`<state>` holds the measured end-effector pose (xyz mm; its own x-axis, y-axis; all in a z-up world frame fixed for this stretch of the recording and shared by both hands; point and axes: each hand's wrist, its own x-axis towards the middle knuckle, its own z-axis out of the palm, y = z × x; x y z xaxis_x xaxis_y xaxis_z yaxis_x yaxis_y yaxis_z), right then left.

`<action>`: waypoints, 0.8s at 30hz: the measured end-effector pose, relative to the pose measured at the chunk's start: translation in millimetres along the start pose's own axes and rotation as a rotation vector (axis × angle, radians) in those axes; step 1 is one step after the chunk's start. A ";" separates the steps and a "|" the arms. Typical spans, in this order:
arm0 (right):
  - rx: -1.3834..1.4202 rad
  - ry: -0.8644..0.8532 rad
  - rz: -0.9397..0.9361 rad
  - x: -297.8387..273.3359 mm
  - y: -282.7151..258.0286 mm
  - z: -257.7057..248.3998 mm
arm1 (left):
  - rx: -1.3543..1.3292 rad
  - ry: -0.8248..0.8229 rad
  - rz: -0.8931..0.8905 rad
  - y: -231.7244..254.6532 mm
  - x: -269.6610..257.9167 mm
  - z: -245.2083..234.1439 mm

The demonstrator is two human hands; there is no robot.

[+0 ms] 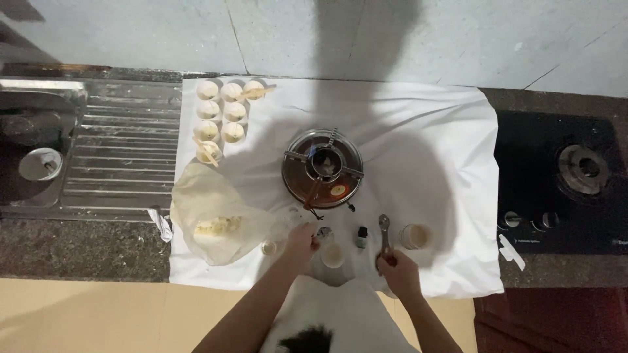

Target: Preparing wicks in small molds, melting wax using a portable gas burner, and pouring the wax into the molds.

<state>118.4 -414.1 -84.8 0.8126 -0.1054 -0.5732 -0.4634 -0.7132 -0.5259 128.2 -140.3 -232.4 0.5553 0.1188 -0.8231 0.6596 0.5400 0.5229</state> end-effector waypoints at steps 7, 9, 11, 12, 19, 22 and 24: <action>0.096 0.037 -0.028 -35.2 -21.1 -26.9 | -0.135 0.012 -0.044 69.2 -80.6 31.1; 0.079 0.093 -0.057 -36.7 -34.1 -33.0 | 0.123 0.080 -0.027 90.6 -115.1 32.3; 0.053 0.066 -0.096 -45.0 -80.8 -44.7 | 0.231 0.105 0.008 95.2 -129.6 28.8; 0.028 0.038 -0.136 -48.7 -104.7 -50.5 | 0.340 0.132 0.044 97.9 -136.7 27.1; -0.306 0.213 -0.586 26.0 -184.8 -27.6 | 0.539 0.175 0.209 85.8 -123.4 17.4; -0.501 0.263 -0.670 69.8 -187.9 -6.2 | 0.600 0.198 0.222 91.1 -129.1 18.1; -0.642 0.363 -0.793 99.8 -174.9 11.3 | 0.590 0.171 0.286 83.7 -119.7 10.9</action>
<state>276.6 -292.0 -57.2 0.9046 0.4219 0.0614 0.4258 -0.8874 -0.1768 122.5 -118.4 -87.7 0.6932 0.3454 -0.6326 0.6916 -0.0720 0.7187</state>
